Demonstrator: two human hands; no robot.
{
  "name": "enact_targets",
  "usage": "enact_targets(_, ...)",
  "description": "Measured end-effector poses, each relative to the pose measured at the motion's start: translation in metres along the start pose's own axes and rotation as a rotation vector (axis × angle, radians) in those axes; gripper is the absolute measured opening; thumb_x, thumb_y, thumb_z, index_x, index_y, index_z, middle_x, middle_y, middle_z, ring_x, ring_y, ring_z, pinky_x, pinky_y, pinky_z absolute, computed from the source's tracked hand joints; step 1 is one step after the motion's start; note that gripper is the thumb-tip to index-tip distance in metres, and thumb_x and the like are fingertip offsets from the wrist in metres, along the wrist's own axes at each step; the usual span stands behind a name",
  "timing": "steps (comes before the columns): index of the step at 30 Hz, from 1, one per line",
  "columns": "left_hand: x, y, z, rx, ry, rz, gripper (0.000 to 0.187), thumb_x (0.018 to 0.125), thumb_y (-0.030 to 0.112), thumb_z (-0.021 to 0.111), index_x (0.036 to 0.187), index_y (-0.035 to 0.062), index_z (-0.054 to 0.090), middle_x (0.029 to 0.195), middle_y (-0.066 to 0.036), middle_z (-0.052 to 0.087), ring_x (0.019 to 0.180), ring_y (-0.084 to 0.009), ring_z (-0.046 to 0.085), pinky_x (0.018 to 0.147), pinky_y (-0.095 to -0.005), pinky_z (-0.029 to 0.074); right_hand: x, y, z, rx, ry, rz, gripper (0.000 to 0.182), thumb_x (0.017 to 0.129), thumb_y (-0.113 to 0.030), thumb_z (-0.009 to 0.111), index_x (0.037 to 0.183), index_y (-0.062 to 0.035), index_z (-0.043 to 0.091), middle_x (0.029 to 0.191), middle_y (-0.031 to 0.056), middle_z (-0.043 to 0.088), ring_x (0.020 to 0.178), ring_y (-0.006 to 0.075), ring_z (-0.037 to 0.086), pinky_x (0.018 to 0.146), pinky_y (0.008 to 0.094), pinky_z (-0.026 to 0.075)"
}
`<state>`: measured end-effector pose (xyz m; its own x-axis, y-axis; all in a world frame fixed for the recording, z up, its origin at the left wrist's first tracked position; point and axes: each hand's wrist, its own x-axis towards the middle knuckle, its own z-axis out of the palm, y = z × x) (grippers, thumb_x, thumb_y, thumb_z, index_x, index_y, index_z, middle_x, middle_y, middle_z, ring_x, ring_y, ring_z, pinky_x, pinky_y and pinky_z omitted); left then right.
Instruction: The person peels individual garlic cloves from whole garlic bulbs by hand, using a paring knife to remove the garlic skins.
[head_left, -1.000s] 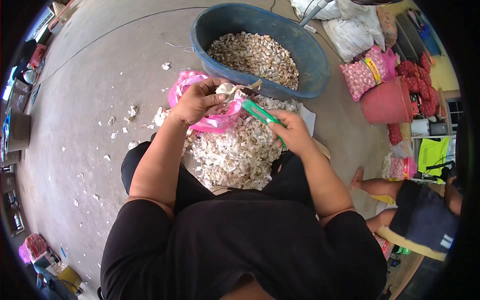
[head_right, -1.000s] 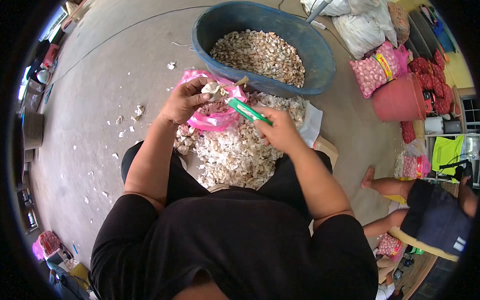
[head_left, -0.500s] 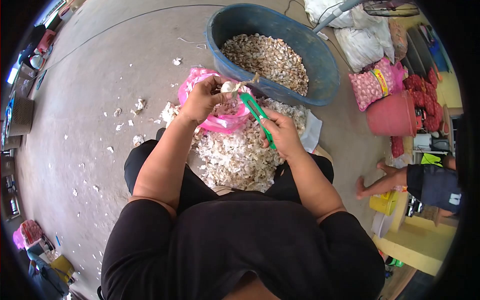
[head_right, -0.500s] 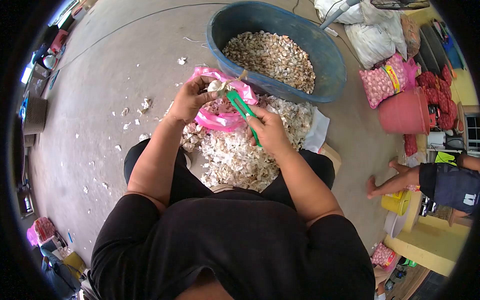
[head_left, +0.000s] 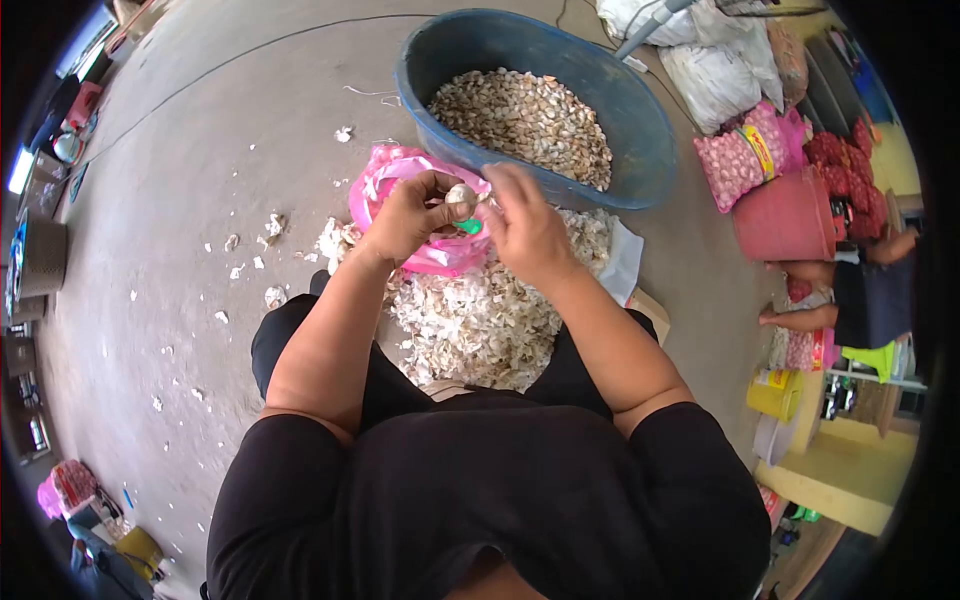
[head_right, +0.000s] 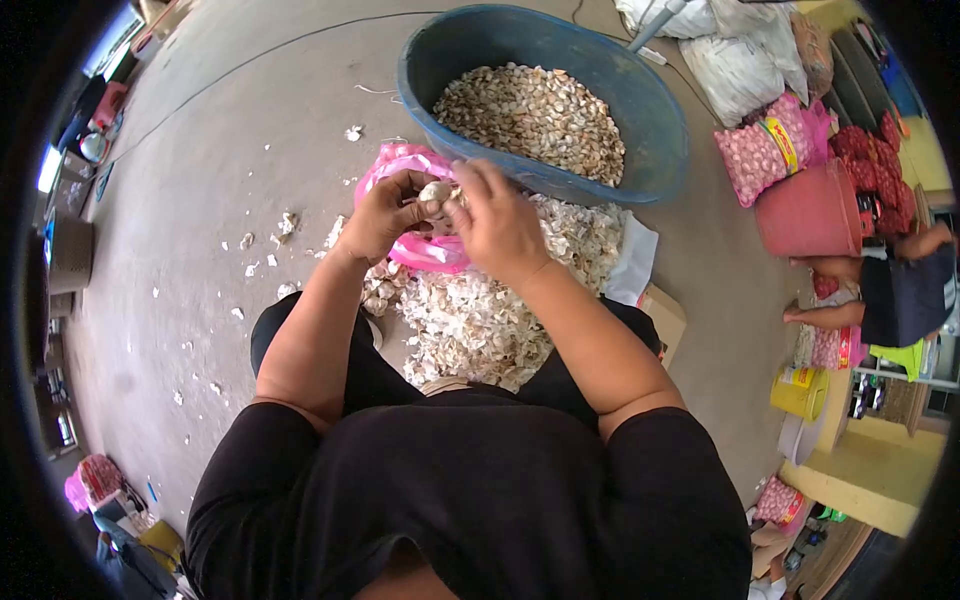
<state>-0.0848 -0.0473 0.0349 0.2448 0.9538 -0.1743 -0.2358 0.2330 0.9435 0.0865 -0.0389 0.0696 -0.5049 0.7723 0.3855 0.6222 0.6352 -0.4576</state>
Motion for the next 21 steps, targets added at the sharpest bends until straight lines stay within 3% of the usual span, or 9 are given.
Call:
enact_targets(4,0.016,-0.012,0.016,0.129,-0.106,0.01,0.028,0.083,0.019,0.054,0.103,0.0009,0.047,0.091,-0.004,0.054,0.082,-0.0108,0.052,0.069,-0.0242,0.046,-0.017,0.024,0.006,0.014,-0.22,0.158,0.025,0.078,-0.022,0.054,0.093,-0.0023,0.049,0.089,0.0166,0.056,0.078,0.0335,0.055,0.062,0.0418,0.044)
enact_targets(5,0.018,-0.015,0.02,0.159,-0.109,-0.022,0.028,0.084,0.021,0.052,0.103,0.0011,0.048,0.091,-0.004,0.054,0.082,-0.0105,0.052,0.068,-0.0243,0.045,-0.018,0.03,0.009,0.044,-0.123,0.115,0.022,0.077,-0.023,0.055,0.08,-0.0015,0.05,0.072,0.0153,0.058,0.07,0.0344,0.055,0.056,0.0426,0.043)
enact_targets(8,0.022,-0.02,0.038,0.351,-0.083,-0.02,0.03,0.087,0.027,0.046,0.099,0.0004,0.049,0.084,-0.004,0.054,0.076,-0.0093,0.05,0.064,-0.0247,0.044,-0.022,0.039,0.007,0.182,-0.126,0.16,0.019,0.078,-0.019,0.055,0.072,-0.0013,0.051,0.059,0.0153,0.054,0.052,0.0304,0.053,0.049,0.0385,0.042)
enact_targets(10,0.026,-0.027,0.049,0.453,-0.014,0.041,0.03,0.088,0.027,0.044,0.094,-0.001,0.05,0.075,-0.004,0.054,0.069,-0.0089,0.05,0.06,-0.0241,0.043,-0.029,0.046,0.01,0.427,-0.151,0.238,0.019,0.08,-0.017,0.054,0.068,-0.0014,0.051,0.052,0.0102,0.05,0.044,0.0226,0.047,0.044,0.0336,0.039)
enact_targets(14,0.037,-0.034,0.058,-0.195,0.106,-0.285,0.031,0.089,0.031,0.039,0.09,0.0024,0.051,0.067,-0.004,0.051,0.055,-0.0093,0.047,0.046,-0.0228,0.038,-0.039,0.058,0.008,1.228,-0.119,0.715,0.022,0.082,-0.014,0.051,0.066,-0.0008,0.051,0.05,-0.0004,0.045,0.042,0.0095,0.037,0.041,0.0256,0.032)
enact_targets(15,0.04,-0.035,0.066,-0.3,0.181,-0.31,0.03,0.087,0.036,0.041,0.085,0.0076,0.051,0.06,-0.004,0.052,0.042,-0.011,0.045,0.035,-0.0221,0.028,-0.036,0.057,-0.003,1.326,-0.116,0.804,0.023,0.084,-0.014,0.05,0.065,-0.0002,0.051,0.052,-0.0052,0.041,0.045,0.006,0.036,0.04,0.0238,0.03)
enact_targets(18,0.046,-0.029,0.071,-0.359,0.148,-0.351,0.032,0.088,0.037,0.039,0.087,0.0075,0.051,0.061,-0.005,0.053,0.043,-0.0106,0.046,0.035,-0.0213,0.029,-0.032,0.088,-0.01,0.834,-0.039,0.671,0.023,0.082,-0.017,0.052,0.067,0.0009,0.053,0.051,-0.0008,0.048,0.044,0.0127,0.042,0.042,0.0267,0.033)
enact_targets(19,0.048,-0.031,0.07,-0.279,0.137,-0.337,0.033,0.088,0.038,0.038,0.086,0.0072,0.051,0.061,-0.006,0.053,0.043,-0.0105,0.046,0.035,-0.0213,0.029,-0.032,0.108,-0.014,0.38,-0.248,0.491,0.028,0.083,-0.026,0.05,0.074,0.0008,0.055,0.057,0.0076,0.056,0.05,0.0254,0.052,0.048,0.0328,0.04)
enact_targets(21,0.051,-0.036,0.067,-0.126,0.108,-0.306,0.037,0.089,0.039,0.036,0.085,0.0065,0.052,0.061,-0.006,0.054,0.043,-0.0104,0.046,0.036,-0.0213,0.03,-0.044,0.119,-0.013,-0.146,-0.328,0.513,0.033,0.085,-0.03,0.046,0.079,0.0015,0.054,0.064,0.0086,0.056,0.058,0.0245,0.054,0.055,0.0322,0.042)
